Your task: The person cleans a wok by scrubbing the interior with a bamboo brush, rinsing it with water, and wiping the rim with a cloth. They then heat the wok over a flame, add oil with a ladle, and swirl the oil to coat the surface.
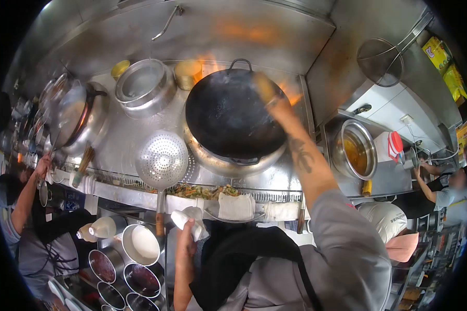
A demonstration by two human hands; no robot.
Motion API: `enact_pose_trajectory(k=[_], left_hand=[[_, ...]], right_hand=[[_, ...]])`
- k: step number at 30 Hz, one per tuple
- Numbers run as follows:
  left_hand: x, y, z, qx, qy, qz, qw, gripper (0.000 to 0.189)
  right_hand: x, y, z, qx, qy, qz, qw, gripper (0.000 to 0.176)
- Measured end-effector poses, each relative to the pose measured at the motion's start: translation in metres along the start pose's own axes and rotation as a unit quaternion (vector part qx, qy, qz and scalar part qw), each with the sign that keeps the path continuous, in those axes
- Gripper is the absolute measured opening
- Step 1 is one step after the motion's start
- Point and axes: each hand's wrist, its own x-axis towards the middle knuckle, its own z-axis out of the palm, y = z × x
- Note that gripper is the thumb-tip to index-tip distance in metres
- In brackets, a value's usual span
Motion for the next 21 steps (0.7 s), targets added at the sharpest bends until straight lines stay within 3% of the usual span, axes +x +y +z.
enact_pose_trajectory(k=[1, 2, 3, 4, 5, 7, 8, 9, 11, 12, 14, 16, 17, 18, 19, 20, 21], left_hand=[[-0.002, -0.001, 0.001, 0.002, 0.0, -0.005, 1.0, 0.053], [0.006, -0.01, -0.009, 0.009, 0.003, -0.02, 1.0, 0.049], [0.01, -0.014, -0.015, -0.002, 0.011, -0.024, 1.0, 0.048], [0.014, -0.017, -0.02, -0.015, 0.02, -0.026, 0.999, 0.047], [0.013, -0.02, -0.022, -0.029, 0.03, -0.031, 0.999, 0.046], [0.001, -0.013, -0.023, -0.054, 0.05, -0.048, 0.996, 0.046], [0.002, -0.006, -0.021, -0.067, 0.054, -0.048, 0.995, 0.046], [-0.001, -0.005, -0.026, -0.047, 0.045, -0.024, 0.998, 0.046], [-0.006, -0.007, -0.036, -0.012, 0.031, 0.026, 0.999, 0.047], [-0.011, -0.002, -0.034, -0.016, 0.022, 0.028, 0.999, 0.048], [-0.01, -0.005, -0.036, -0.026, 0.044, 0.005, 0.999, 0.048], [-0.009, -0.005, -0.03, -0.026, 0.035, 0.005, 0.999, 0.047], [-0.009, -0.007, -0.029, -0.027, 0.03, -0.002, 0.999, 0.046], [-0.009, -0.007, -0.028, -0.029, 0.024, -0.008, 0.999, 0.046], [-0.008, -0.007, -0.028, -0.032, 0.02, -0.013, 0.999, 0.046], [-0.005, -0.009, -0.03, -0.029, 0.034, -0.015, 0.999, 0.045], [-0.001, -0.014, -0.036, -0.028, 0.049, -0.019, 0.998, 0.045]], right_hand=[[-0.04, -0.057, -0.028, -0.031, -0.219, -0.015, 0.975, 0.034], [-0.059, -0.06, 0.009, 0.084, -0.312, -0.009, 0.946, 0.034], [-0.09, -0.081, 0.017, -0.008, -0.261, -0.083, 0.962, 0.036], [-0.119, -0.112, -0.029, 0.095, -0.381, -0.045, 0.919, 0.039], [-0.113, -0.066, 0.015, 0.135, -0.268, -0.249, 0.921, 0.04], [-0.086, -0.044, -0.036, 0.086, -0.39, -0.05, 0.915, 0.039], [-0.055, -0.007, -0.036, -0.081, -0.285, -0.121, 0.948, 0.038], [-0.029, 0.004, -0.046, -0.159, -0.185, -0.01, 0.97, 0.037], [0.005, 0.014, -0.074, -0.142, -0.019, 0.066, 0.988, 0.038], [0.01, 0.005, -0.078, -0.071, 0.055, 0.046, 0.995, 0.041], [0.035, 0.009, -0.029, -0.019, 0.101, 0.048, 0.994, 0.039], [0.033, -0.011, 0.004, 0.066, 0.029, 0.011, 0.997, 0.035], [0.014, -0.033, 0.019, 0.124, -0.071, -0.026, 0.989, 0.032], [-0.006, -0.062, 0.031, 0.103, -0.133, 0.0, 0.986, 0.028], [-0.024, -0.081, 0.027, 0.109, -0.292, -0.057, 0.948, 0.028], [-0.06, -0.105, 0.014, 0.139, -0.318, -0.094, 0.933, 0.029], [-0.084, -0.102, 0.022, 0.117, -0.282, -0.179, 0.935, 0.045]])
